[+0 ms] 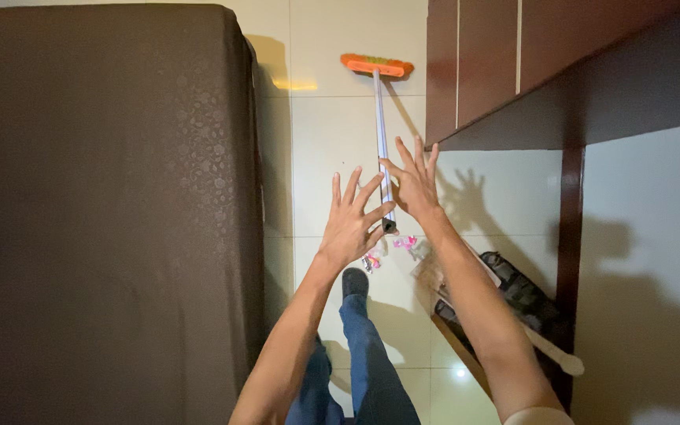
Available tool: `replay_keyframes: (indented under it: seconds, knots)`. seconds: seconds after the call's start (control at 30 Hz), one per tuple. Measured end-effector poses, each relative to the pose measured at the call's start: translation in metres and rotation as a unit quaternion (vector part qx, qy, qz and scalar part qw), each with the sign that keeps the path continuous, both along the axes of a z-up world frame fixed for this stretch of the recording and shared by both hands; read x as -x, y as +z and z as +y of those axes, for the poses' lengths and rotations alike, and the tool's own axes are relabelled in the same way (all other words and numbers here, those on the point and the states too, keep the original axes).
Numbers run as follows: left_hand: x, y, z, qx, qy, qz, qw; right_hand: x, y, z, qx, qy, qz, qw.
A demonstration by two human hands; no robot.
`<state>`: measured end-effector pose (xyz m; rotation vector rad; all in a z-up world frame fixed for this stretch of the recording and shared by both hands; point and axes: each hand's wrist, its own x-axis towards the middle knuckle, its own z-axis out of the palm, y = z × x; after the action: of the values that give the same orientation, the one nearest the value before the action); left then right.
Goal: The person assembles a floor cleaning tool by sliding a long metal handle through the loops on the back of an orange squeegee head and securing the pieces together.
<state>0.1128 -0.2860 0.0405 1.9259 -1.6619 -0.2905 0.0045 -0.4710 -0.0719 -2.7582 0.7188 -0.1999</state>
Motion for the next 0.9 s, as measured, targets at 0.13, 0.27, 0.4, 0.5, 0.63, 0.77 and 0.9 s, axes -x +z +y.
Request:
replay_keyframes:
  seconds: [0.13,0.27,0.4,0.5,0.63,0.77,0.9]
  knots:
    - [0.009,-0.002,0.03,0.009,0.015,0.01,1.0,0.01,0.001,0.028,-0.004,-0.003,0.015,1.0]
    - [0.013,0.0,0.062,0.034,0.018,0.018,0.999,0.014,0.006,0.064,-0.028,-0.018,0.0,0.999]
    - [0.02,0.003,0.108,0.04,0.013,0.021,0.999,0.023,0.006,0.111,-0.042,-0.043,-0.004,0.998]
    - [0.026,0.002,0.149,0.012,0.006,0.006,1.0,0.029,-0.001,0.152,-0.027,-0.053,0.025,0.998]
    - [0.038,-0.009,0.2,-0.007,-0.001,0.011,1.0,0.045,-0.012,0.203,-0.021,-0.057,0.038,0.997]
    - [0.045,-0.01,0.236,0.002,0.005,0.014,1.0,0.053,-0.003,0.237,-0.084,-0.063,0.036,0.994]
    - [0.059,0.001,0.257,0.024,0.015,0.02,0.999,0.07,0.012,0.258,-0.108,-0.05,0.053,0.991]
